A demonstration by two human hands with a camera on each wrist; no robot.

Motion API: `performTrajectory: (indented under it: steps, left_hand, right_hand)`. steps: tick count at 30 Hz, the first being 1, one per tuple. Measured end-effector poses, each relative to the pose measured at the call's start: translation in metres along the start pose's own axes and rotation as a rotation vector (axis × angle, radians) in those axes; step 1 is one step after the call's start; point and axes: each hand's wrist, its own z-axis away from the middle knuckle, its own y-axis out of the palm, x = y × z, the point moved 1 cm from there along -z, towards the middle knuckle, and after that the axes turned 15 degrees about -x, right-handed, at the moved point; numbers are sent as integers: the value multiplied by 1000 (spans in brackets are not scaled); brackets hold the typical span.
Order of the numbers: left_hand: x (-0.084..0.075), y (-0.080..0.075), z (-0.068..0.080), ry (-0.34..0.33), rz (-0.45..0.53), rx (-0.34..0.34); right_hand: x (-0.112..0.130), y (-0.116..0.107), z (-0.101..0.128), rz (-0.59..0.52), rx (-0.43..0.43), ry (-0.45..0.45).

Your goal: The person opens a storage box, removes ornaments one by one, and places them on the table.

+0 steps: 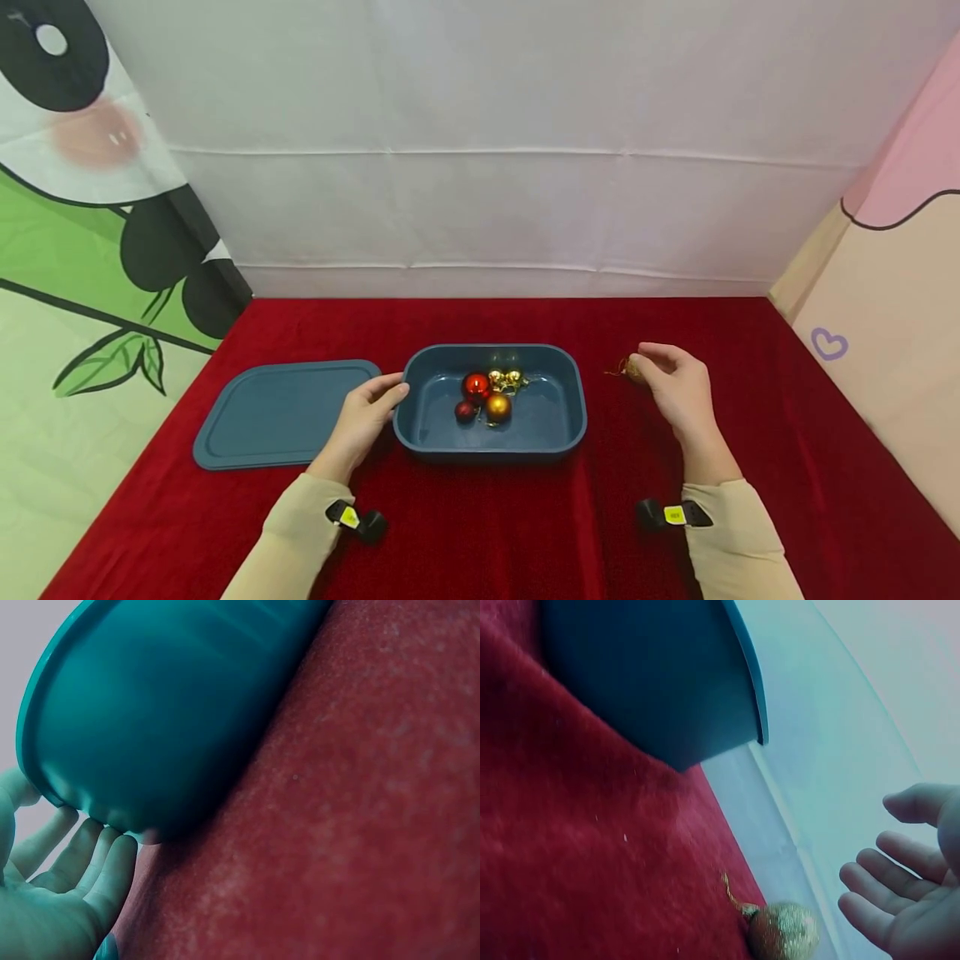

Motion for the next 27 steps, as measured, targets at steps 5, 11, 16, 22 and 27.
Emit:
performTrajectory:
  steps: [5,11,16,22,27]
  left_hand:
    - [-2,2,-1,-2,7,1]
    - [0,-1,2,1,-9,0]
    - [4,0,3,4,-14,-11]
    - [5,2,1,0,-13,-13]
    - [3,2,0,2,-10,-15]
  right_hand:
    - [8,6,4,-69,42,-19]
    - [15,17,13,-115,106,-44]
    - [20,25,21,-92,149,-67]
    - [28,34,28,-110,177,-85]
    - [34,41,30,-178,201,-126]
